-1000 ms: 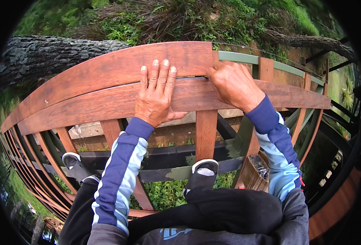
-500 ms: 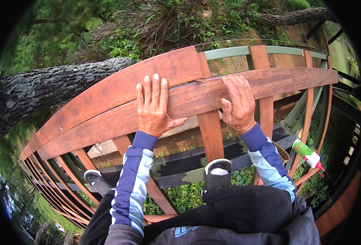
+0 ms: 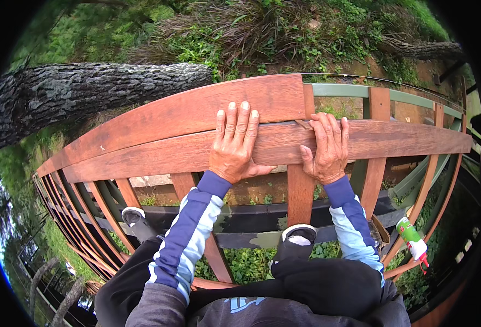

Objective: The person assembles a curved wooden structure by applying glue to the frame and placing wooden slats into position. They use a nail gun to secure the slats and adjust their placement to ensure alignment.

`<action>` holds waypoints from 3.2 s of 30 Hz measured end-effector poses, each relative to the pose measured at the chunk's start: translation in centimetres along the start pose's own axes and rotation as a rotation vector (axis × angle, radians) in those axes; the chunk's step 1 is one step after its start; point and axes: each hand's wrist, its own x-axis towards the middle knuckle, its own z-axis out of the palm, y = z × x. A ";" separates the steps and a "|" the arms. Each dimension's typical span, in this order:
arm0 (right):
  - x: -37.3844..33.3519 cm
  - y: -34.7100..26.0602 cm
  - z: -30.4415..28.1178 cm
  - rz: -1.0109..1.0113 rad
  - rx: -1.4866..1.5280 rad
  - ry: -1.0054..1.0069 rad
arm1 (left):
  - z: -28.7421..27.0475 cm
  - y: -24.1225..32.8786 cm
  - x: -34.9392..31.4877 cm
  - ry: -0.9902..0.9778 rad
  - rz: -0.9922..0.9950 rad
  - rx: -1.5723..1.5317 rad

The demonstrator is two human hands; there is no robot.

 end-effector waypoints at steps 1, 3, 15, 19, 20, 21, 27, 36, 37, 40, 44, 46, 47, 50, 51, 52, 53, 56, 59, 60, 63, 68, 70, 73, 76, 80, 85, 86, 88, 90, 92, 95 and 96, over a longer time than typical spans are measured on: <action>0.1 -0.1 -0.3 -0.050 -0.019 -0.067 | -0.1 -0.1 0.0 -0.012 -0.003 -0.007; 0.4 -0.3 -1.1 -0.131 0.005 -0.158 | -0.6 -0.1 -0.3 -0.022 -0.029 -0.013; 1.3 1.2 -3.1 -0.192 -0.157 -0.444 | -0.1 -0.1 -0.7 0.038 0.015 -0.023; 1.8 1.0 -2.5 -0.325 -0.199 -0.354 | -0.3 0.0 -0.7 -0.004 0.031 -0.012; 1.8 1.0 -2.5 -0.249 -0.208 -0.444 | 0.0 0.0 -0.7 0.050 0.026 0.000; 1.8 1.0 -2.4 -0.260 -0.235 -0.442 | 0.2 0.0 -0.8 0.047 0.024 0.004; 1.4 1.4 -2.3 -0.213 -0.263 -0.458 | 0.8 -0.4 -1.0 0.041 0.022 -0.013; 1.7 1.5 -2.6 -0.224 -0.277 -0.442 | -5.1 -10.3 -9.6 -0.048 -0.199 0.049; 1.5 1.7 -2.5 -0.236 -0.273 -0.427 | -5.1 -10.7 -9.8 0.001 -0.159 0.044; 1.4 2.0 -2.2 -0.262 -0.264 -0.434 | -4.8 -10.9 -9.7 -0.045 -0.175 0.029; 1.7 0.8 -3.5 -0.313 -0.257 -0.380 | -4.7 -10.9 -9.6 -0.038 -0.166 0.025; 2.0 -0.1 -5.3 -0.286 -0.335 -0.316 | -4.5 -11.1 -9.7 -0.062 -0.164 0.010; 2.2 -0.4 -6.3 -0.330 -0.279 -0.232 | -4.3 -11.2 -9.8 -0.036 -0.158 -0.052; 3.5 -0.1 -7.3 -0.267 -0.010 -0.356 | -3.9 -11.4 -9.9 -0.046 -0.151 -0.038; 3.9 0.4 -7.0 -0.212 0.096 -0.452 | -3.8 -11.4 -9.9 -0.066 -0.145 -0.036; 4.3 1.1 -6.8 -0.173 0.140 -0.501 | -3.7 -11.4 -9.9 -0.043 -0.139 -0.046; 4.7 1.9 -6.5 -0.135 0.183 -0.551 | -3.7 -11.4 -9.9 -0.043 -0.140 -0.059; 5.9 3.9 -6.8 -0.149 0.200 -0.587 | -3.7 -11.5 -9.9 -0.016 -0.127 -0.084; 7.1 4.4 -8.6 -0.284 0.128 -0.583 | -3.6 -11.6 -9.9 -0.026 -0.124 -0.136; 7.3 4.3 -9.5 0.168 0.265 -0.813 | -3.5 -11.7 -9.8 -0.014 -0.124 -0.133; 9.2 3.5 -9.0 0.086 0.305 -0.925 | -3.3 -11.6 -9.8 -0.001 -0.134 -0.162; 11.3 3.8 -6.1 -0.174 0.030 -1.077 | -3.4 -11.4 -9.6 -0.013 -0.153 -0.164; 11.5 4.3 -5.3 -0.287 -0.072 -1.049 | -3.5 -11.5 -9.5 -0.018 -0.154 -0.183; 11.8 4.9 -5.0 -0.298 -0.098 -1.045 | -3.5 -11.5 -9.5 -0.033 -0.158 -0.155; 11.9 4.9 -4.8 -0.274 -0.089 -1.042 | -3.4 -11.5 -9.5 -0.015 -0.153 -0.154; 11.5 4.8 -4.6 -0.237 -0.062 -1.023 | -3.6 -11.5 -9.5 -0.040 -0.150 -0.166; 10.4 5.7 -4.6 -0.274 0.001 -0.931 | -4.4 -11.4 -9.5 -0.086 -0.163 -0.154; 10.3 5.8 -4.4 -0.259 0.141 -0.918 | -4.5 -11.4 -9.4 -0.098 -0.165 -0.146; 10.0 5.8 -4.5 -0.259 0.040 -0.889 | -4.7 -11.4 -9.4 -0.096 -0.175 -0.137; 10.0 5.4 -4.5 0.185 0.342 -1.075 | -4.8 -11.4 -9.4 -0.110 -0.177 -0.123; 9.5 4.4 -4.7 0.091 0.381 -0.937 | -4.9 -11.3 -9.3 -0.125 -0.192 -0.078; 9.3 2.8 -4.7 0.180 0.354 -0.856 | -5.2 -11.1 -9.3 -0.140 -0.196 0.028; 9.3 2.6 -4.7 0.223 0.327 -0.853 | -5.3 -11.1 -9.3 -0.154 -0.200 0.041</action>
